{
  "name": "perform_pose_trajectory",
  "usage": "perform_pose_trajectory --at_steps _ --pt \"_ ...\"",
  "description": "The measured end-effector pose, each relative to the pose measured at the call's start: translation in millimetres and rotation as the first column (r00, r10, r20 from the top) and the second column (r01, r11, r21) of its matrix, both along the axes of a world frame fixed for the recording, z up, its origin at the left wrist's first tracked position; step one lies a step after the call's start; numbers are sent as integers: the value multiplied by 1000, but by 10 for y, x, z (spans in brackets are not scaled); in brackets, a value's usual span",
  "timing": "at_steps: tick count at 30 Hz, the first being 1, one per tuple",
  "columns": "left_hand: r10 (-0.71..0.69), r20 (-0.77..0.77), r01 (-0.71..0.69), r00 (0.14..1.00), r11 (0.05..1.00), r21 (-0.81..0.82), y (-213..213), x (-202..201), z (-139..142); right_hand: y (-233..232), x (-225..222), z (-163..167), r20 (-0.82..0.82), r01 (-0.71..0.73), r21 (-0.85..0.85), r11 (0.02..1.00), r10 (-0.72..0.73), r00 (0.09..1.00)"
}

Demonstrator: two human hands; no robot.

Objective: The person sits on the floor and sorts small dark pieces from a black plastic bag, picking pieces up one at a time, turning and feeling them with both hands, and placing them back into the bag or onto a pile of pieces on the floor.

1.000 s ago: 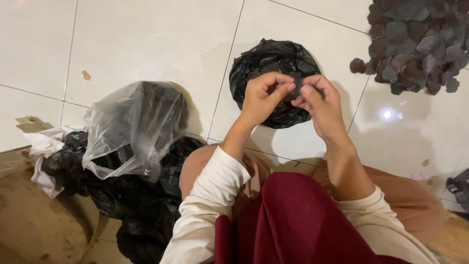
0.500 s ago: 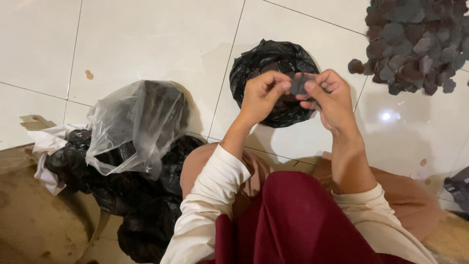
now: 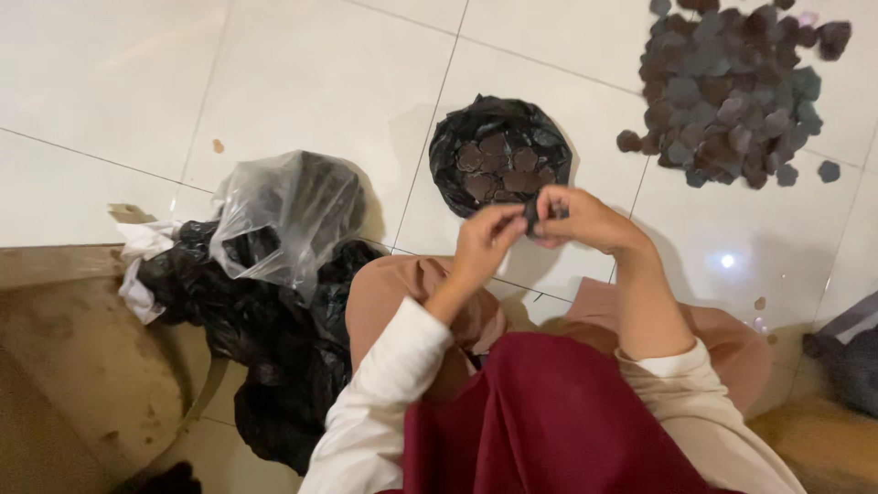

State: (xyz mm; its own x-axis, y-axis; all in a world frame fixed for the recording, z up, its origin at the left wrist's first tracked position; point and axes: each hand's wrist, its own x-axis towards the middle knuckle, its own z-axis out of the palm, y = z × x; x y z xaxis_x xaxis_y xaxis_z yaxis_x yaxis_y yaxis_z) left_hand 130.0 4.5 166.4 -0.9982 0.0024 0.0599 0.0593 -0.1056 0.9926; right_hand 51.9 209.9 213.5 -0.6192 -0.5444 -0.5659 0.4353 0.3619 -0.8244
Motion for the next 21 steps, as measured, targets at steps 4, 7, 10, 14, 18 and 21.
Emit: perform_pose_trajectory --at_steps 4,7,10,14,18,21 --pt "-394 -10 347 919 819 -457 -359 714 163 568 -337 -51 32 -188 352 917 189 982" --pt "-806 -18 711 591 532 -460 -443 1189 246 1077 -698 87 -725 430 502 750 94 683" --pt "-890 1 885 456 454 100 -319 1488 294 1415 -873 236 -934 632 340 697 171 314" --pt "-878 -120 880 463 471 -54 -231 1526 261 1507 -884 135 -933 650 359 670 235 273" --pt "-879 -99 880 467 473 -51 -274 1575 243 1375 -632 -319 -738 461 666 586 428 521" --pt "-877 -107 877 468 476 -64 -246 1617 256 1296 -354 -576 -541 277 792 544 415 731"
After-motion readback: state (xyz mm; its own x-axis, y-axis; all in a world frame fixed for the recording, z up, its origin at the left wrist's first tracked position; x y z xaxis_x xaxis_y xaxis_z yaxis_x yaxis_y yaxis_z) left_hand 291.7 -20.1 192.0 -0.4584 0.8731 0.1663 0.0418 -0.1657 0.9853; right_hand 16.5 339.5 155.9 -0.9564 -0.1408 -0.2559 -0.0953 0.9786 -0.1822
